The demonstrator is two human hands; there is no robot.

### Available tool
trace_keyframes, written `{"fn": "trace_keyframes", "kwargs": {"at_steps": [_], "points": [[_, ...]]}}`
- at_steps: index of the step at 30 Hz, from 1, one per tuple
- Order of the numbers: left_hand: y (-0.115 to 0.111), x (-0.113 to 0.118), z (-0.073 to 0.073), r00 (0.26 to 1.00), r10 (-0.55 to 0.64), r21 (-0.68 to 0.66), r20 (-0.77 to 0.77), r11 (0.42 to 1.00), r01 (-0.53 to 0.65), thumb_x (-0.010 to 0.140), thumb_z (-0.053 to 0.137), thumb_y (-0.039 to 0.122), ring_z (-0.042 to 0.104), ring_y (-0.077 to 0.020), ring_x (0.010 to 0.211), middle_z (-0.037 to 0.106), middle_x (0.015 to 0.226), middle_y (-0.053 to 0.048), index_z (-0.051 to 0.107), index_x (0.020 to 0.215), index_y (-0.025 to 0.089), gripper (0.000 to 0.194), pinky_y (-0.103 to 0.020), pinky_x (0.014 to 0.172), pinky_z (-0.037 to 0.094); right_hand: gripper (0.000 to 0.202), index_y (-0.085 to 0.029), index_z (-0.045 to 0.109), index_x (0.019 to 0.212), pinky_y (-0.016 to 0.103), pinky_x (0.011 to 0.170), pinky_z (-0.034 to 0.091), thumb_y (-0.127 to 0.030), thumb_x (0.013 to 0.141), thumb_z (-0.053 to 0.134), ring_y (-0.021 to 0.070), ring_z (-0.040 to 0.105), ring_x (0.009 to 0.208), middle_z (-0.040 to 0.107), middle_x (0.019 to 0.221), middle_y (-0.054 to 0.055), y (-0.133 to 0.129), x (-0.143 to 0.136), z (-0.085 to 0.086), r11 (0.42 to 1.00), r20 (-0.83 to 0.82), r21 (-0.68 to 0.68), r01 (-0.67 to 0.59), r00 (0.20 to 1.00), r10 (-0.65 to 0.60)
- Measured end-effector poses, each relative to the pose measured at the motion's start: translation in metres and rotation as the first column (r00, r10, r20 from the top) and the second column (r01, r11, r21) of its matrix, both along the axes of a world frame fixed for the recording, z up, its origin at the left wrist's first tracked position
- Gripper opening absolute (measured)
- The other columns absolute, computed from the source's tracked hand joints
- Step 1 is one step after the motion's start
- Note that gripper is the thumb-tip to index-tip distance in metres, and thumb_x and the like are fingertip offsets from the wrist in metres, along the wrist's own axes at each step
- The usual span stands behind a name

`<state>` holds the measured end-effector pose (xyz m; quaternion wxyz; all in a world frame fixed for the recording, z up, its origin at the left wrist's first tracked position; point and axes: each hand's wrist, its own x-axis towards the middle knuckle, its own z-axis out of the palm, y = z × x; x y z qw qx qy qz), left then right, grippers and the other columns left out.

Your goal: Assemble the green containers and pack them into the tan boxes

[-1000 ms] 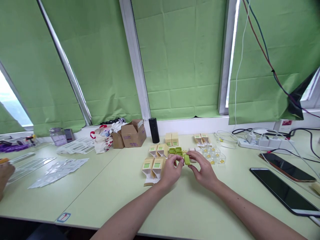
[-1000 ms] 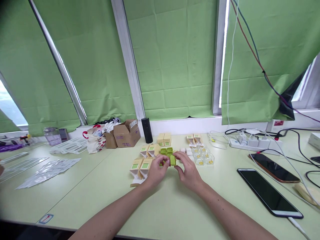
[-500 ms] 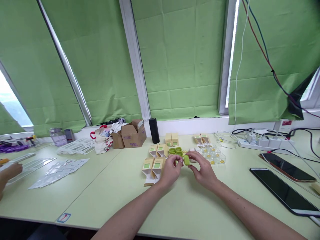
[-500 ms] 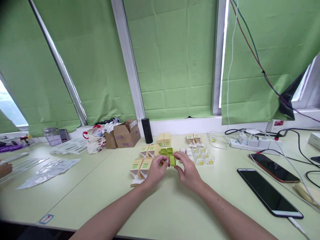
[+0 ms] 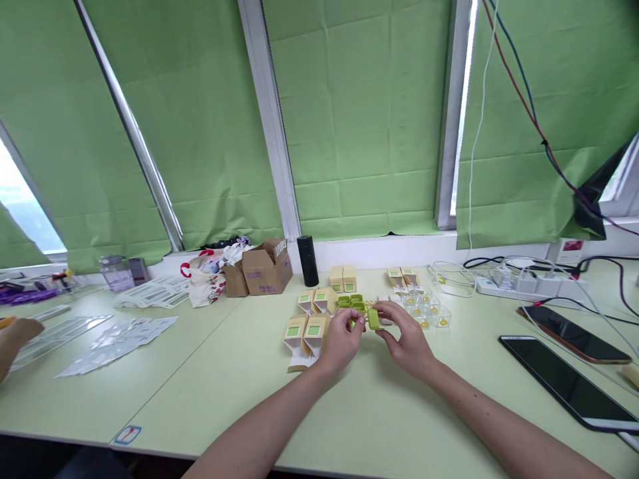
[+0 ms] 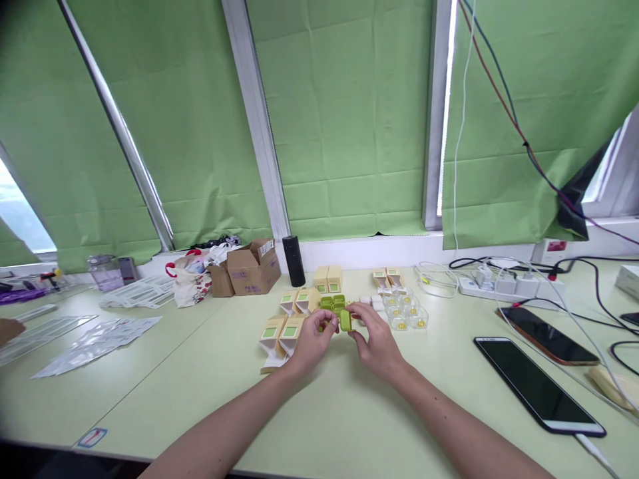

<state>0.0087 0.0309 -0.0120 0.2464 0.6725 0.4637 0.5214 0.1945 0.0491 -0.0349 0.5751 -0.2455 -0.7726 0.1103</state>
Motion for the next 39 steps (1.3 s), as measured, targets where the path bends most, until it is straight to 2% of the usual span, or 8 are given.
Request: {"fn": "trace_keyframes", "kwargs": {"at_steps": [9, 21, 24, 28, 30, 32, 34, 39], "points": [[0.002, -0.001, -0.003, 1.000, 0.015, 0.003, 0.008, 1.000, -0.015, 0.096, 0.062, 0.033, 0.063, -0.0188, 0.082, 0.066, 0.088, -0.003, 0.065, 0.085, 0.020, 0.018, -0.032, 0.079, 0.049, 0.045, -0.028, 0.060, 0.138, 0.053, 0.096, 0.068, -0.012, 0.096, 0.059, 0.0292, 0.070, 0.119, 0.067, 0.134, 0.012, 0.003, 0.001, -0.003, 0.999, -0.011, -0.034, -0.025, 1.000, 0.025], [0.008, -0.006, -0.008, 0.998, 0.045, 0.002, 0.049, 0.999, -0.045, 0.097, 0.061, 0.037, 0.062, -0.0188, 0.080, 0.068, 0.087, -0.006, 0.067, 0.084, 0.018, 0.024, -0.031, 0.075, 0.048, 0.043, -0.028, 0.060, 0.137, 0.051, 0.096, 0.068, -0.014, 0.096, 0.060, 0.0284, 0.070, 0.117, 0.065, 0.135, 0.012, 0.003, 0.002, -0.002, 0.999, -0.032, -0.049, -0.019, 0.999, 0.017], [0.008, -0.007, -0.006, 0.993, 0.089, 0.018, 0.073, 0.996, -0.091, 0.098, 0.061, 0.036, 0.063, -0.0214, 0.088, 0.068, 0.093, -0.008, 0.069, 0.090, 0.018, 0.022, -0.034, 0.079, 0.050, 0.045, -0.029, 0.058, 0.140, 0.051, 0.099, 0.066, -0.015, 0.097, 0.059, 0.0294, 0.067, 0.123, 0.062, 0.137, 0.012, 0.002, 0.004, 0.000, 0.999, -0.016, -0.031, 0.008, 1.000, -0.009], [0.001, -0.009, -0.003, 0.989, 0.143, 0.137, 0.032, 0.980, -0.146, 0.095, 0.064, 0.027, 0.062, -0.0259, 0.108, 0.063, 0.111, -0.010, 0.070, 0.102, 0.020, 0.012, -0.044, 0.097, 0.053, 0.048, -0.030, 0.057, 0.143, 0.053, 0.100, 0.064, -0.014, 0.098, 0.057, 0.0312, 0.063, 0.127, 0.059, 0.135, 0.013, 0.000, 0.006, 0.003, 0.998, 0.043, 0.011, 0.058, 0.997, -0.058], [-0.005, -0.008, 0.000, 0.993, 0.116, 0.229, -0.021, 0.967, -0.108, 0.092, 0.066, 0.021, 0.057, -0.0290, 0.122, 0.061, 0.121, -0.011, 0.069, 0.112, 0.023, 0.021, -0.050, 0.108, 0.050, 0.052, -0.031, 0.055, 0.147, 0.053, 0.101, 0.063, -0.013, 0.099, 0.055, 0.0317, 0.063, 0.127, 0.059, 0.135, 0.013, -0.001, 0.006, 0.003, 0.996, 0.079, 0.046, 0.072, 0.994, -0.075], [-0.011, -0.006, 0.002, 0.991, 0.079, 0.315, -0.108, 0.948, -0.041, 0.090, 0.067, 0.016, 0.049, -0.0319, 0.134, 0.061, 0.129, -0.011, 0.065, 0.127, 0.025, 0.038, -0.055, 0.114, 0.045, 0.056, -0.031, 0.051, 0.152, 0.053, 0.103, 0.063, -0.012, 0.099, 0.053, 0.0319, 0.063, 0.129, 0.059, 0.136, 0.014, -0.001, 0.005, 0.002, 0.994, 0.116, 0.086, 0.073, 0.990, -0.083], [-0.015, -0.004, 0.004, 0.979, 0.047, 0.373, -0.197, 0.927, 0.030, 0.088, 0.068, 0.013, 0.043, -0.0336, 0.139, 0.062, 0.136, -0.011, 0.060, 0.137, 0.027, 0.052, -0.059, 0.117, 0.042, 0.057, -0.029, 0.048, 0.154, 0.053, 0.104, 0.063, -0.011, 0.100, 0.053, 0.0323, 0.063, 0.132, 0.060, 0.138, 0.015, -0.001, 0.004, 0.001, 0.989, 0.140, 0.125, 0.076, 0.986, -0.093], [-0.016, -0.002, 0.005, 0.966, 0.032, 0.383, -0.256, 0.921, 0.071, 0.089, 0.070, 0.013, 0.047, -0.0346, 0.135, 0.067, 0.134, -0.011, 0.062, 0.137, 0.026, 0.051, -0.060, 0.114, 0.045, 0.043, -0.025, 0.052, 0.141, 0.053, 0.105, 0.063, -0.012, 0.100, 0.055, 0.0319, 0.066, 0.131, 0.068, 0.135, 0.015, 0.000, 0.005, 0.001, 0.969, 0.153, 0.230, 0.087, 0.980, -0.124]]}}
